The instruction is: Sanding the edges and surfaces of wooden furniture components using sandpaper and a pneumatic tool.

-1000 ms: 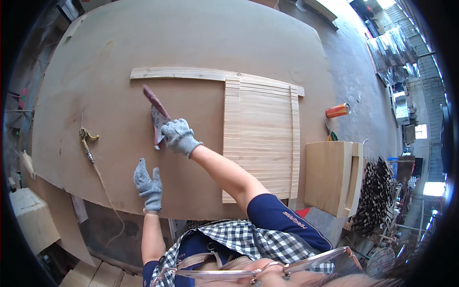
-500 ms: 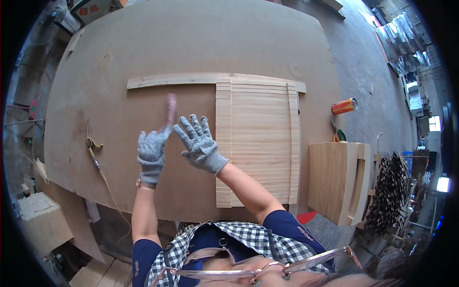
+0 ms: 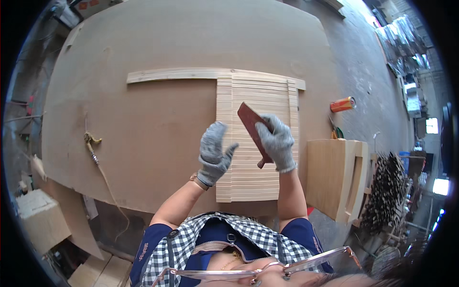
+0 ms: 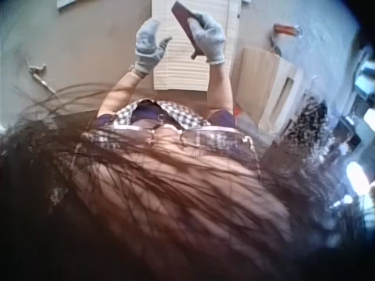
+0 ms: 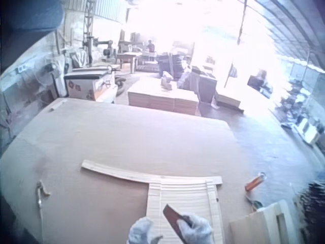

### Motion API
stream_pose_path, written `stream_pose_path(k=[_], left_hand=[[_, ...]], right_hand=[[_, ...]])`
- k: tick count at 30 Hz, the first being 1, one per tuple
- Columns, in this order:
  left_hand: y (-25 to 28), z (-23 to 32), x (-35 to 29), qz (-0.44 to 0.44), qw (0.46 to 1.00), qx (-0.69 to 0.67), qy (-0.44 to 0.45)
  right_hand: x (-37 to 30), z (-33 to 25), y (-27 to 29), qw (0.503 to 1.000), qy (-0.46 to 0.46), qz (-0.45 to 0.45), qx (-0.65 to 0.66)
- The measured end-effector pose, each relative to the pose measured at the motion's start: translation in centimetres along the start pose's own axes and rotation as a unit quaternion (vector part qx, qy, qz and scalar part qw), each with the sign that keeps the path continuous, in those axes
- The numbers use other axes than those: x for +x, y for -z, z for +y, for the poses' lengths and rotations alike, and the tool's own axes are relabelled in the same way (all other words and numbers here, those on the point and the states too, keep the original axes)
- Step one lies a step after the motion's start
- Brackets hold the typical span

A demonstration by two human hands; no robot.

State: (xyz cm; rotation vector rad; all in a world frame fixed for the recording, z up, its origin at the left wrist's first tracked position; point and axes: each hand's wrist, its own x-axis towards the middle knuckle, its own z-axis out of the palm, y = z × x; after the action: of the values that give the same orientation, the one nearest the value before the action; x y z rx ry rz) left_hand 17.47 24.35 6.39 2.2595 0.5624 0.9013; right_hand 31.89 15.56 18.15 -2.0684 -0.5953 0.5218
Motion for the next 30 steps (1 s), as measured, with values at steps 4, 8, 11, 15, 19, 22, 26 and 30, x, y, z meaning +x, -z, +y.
stream_pose_path(k=[4, 8, 11, 15, 19, 22, 26, 30], left_hand=[[-1.2, -0.8, -2.3, -0.208, 0.974, 0.076, -0.048], [-3.1, -2.4, -2.9, -0.246, 0.964, 0.099, -0.034], [-4.1, -2.9, -2.6, -0.253, 0.961, 0.108, -0.021], [-4.6, -3.5, -1.8, -0.282, 0.954, 0.104, 0.003], [-4.8, -4.0, -1.0, -0.288, 0.948, 0.135, 0.004], [-5.1, -4.0, -0.5, -0.292, 0.947, 0.135, 0.003], [-5.6, -4.3, -0.7, -0.268, 0.952, 0.145, -0.012], [-5.6, -4.1, -0.2, -0.243, 0.959, 0.148, -0.019]], right_hand=[[5.3, 6.1, -2.4, 0.997, -0.058, 0.006, -0.053], [9.3, 7.3, -5.0, 0.978, 0.070, 0.079, -0.181], [12.2, 6.6, -7.3, 0.950, 0.086, 0.104, -0.283], [14.9, 8.3, -10.6, 0.935, 0.067, -0.005, -0.348], [15.1, 7.9, -11.8, 0.971, 0.032, -0.013, -0.236], [13.8, 9.9, -12.6, 0.976, 0.094, 0.043, -0.192], [11.5, 9.6, -11.7, 0.976, 0.021, -0.054, -0.210], [11.1, 12.1, -9.7, 0.995, -0.053, -0.057, 0.065]])
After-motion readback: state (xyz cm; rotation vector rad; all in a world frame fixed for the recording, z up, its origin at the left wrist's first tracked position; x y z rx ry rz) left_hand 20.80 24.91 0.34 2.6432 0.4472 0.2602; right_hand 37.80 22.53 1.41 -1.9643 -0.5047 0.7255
